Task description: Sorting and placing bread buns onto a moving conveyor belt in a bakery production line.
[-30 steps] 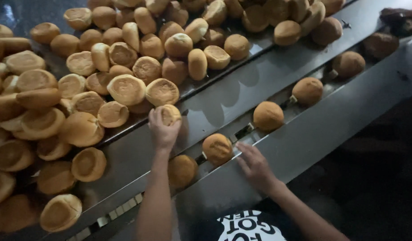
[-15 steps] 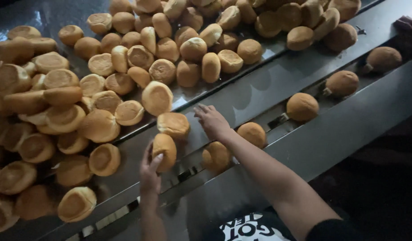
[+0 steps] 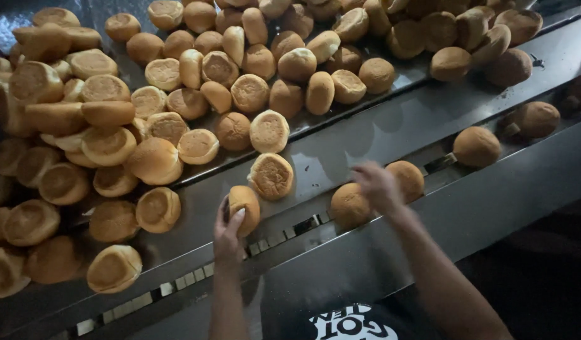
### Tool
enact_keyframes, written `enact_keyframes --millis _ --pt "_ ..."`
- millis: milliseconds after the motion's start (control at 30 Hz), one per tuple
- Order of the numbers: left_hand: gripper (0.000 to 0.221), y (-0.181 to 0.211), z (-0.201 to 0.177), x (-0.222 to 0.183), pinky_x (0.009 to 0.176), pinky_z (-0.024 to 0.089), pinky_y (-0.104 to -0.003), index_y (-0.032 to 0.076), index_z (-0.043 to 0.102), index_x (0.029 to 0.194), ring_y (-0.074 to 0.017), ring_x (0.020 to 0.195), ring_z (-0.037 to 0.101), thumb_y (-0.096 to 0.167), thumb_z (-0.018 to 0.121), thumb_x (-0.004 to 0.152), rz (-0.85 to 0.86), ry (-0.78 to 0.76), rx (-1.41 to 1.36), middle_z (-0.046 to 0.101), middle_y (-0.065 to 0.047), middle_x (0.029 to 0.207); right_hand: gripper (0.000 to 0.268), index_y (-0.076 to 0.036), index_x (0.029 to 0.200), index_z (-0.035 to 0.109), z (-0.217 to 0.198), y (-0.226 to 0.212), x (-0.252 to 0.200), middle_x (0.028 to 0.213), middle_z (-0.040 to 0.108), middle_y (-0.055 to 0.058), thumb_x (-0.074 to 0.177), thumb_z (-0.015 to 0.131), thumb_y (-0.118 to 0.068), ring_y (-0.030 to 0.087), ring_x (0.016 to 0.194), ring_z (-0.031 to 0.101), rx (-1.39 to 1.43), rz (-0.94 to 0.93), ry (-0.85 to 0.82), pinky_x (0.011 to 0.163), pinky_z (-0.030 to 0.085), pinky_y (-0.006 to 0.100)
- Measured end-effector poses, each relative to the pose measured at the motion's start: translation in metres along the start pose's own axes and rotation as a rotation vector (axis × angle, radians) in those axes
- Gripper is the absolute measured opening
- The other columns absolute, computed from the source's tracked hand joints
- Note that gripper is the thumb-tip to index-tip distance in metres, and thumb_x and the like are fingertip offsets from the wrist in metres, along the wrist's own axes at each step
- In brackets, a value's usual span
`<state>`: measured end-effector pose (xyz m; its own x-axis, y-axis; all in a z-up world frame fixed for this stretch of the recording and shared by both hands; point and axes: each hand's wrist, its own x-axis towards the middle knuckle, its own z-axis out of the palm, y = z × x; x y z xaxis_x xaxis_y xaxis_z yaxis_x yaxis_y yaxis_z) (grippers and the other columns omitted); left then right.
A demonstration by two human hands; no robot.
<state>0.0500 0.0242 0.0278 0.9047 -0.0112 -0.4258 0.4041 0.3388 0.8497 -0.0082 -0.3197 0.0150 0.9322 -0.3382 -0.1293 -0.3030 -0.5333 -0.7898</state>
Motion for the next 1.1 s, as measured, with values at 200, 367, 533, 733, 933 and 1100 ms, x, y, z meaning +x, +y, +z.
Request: enact_keyframes --millis 200,367,533,733,933,1100 --pt "0.079 0.027 -0.039 -0.045 0.106 0.044 -0.047 0.014 0.040 0.158 -0.0356 0.132 0.050 0.015 0.059 0.081 -0.190 0.030 0.120 0.045 -0.016 0.153 0.048 -0.007 0.136 0.068 -0.139 0.030 -0.109 0.134 0.071 0.019 0.106 0.053 -0.042 0.035 0.120 0.069 -0.679 1.018 -0.252 0.097 0.055 0.048" --pt "0.037 -0.051 -0.117 -0.025 0.097 0.047 -0.052 0.007 0.057 0.132 -0.0377 0.125 0.055 0.025 0.052 0.100 -0.242 0.109 -0.271 0.059 -0.021 0.136 0.037 -0.017 0.137 0.058 -0.068 -0.036 -0.085 0.139 0.059 0.010 0.103 0.051 -0.029 0.028 0.128 0.056 -0.280 0.270 -0.072 0.107 0.046 0.047" --pt "0.035 -0.009 -0.046 -0.084 0.106 0.055 -0.042 0.007 0.056 0.140 -0.0260 0.123 0.063 0.016 0.046 0.108 -0.187 0.451 0.364 0.066 -0.012 0.132 0.063 -0.019 0.154 0.043 0.074 -0.088 -0.010 0.161 0.035 0.014 0.096 0.066 -0.027 0.030 0.146 0.035 -0.192 -0.246 -0.288 0.117 0.035 0.050" --pt "0.055 -0.083 -0.057 -0.049 0.118 0.023 -0.060 0.016 0.056 0.146 -0.0346 0.148 0.036 0.034 0.064 0.094 0.569 -0.012 1.437 0.045 -0.010 0.158 0.081 -0.014 0.155 0.037 0.172 -0.077 0.044 0.156 0.042 0.023 0.090 0.067 -0.052 0.045 0.142 0.039 -0.518 -0.682 -0.003 0.107 0.035 0.061" --pt "0.056 -0.027 0.010 -0.037 0.111 0.039 -0.059 0.004 0.050 0.149 -0.0463 0.137 0.047 0.003 0.057 0.094 0.693 0.091 1.019 0.048 -0.025 0.152 0.058 -0.023 0.128 0.070 0.155 -0.039 0.048 0.104 0.072 0.008 0.073 0.086 -0.034 0.028 0.101 0.069 0.411 -0.042 -0.393 0.074 0.058 0.049" --pt "0.106 0.005 0.070 -0.002 0.113 0.018 -0.080 0.017 0.037 0.159 -0.0488 0.153 0.013 -0.009 0.079 0.066 0.501 -0.436 1.448 0.014 -0.006 0.172 0.044 -0.004 0.122 0.068 0.100 -0.012 0.019 0.102 0.069 0.016 0.091 0.077 -0.034 0.030 0.079 0.069 1.096 0.503 -0.541 0.047 0.052 0.044"
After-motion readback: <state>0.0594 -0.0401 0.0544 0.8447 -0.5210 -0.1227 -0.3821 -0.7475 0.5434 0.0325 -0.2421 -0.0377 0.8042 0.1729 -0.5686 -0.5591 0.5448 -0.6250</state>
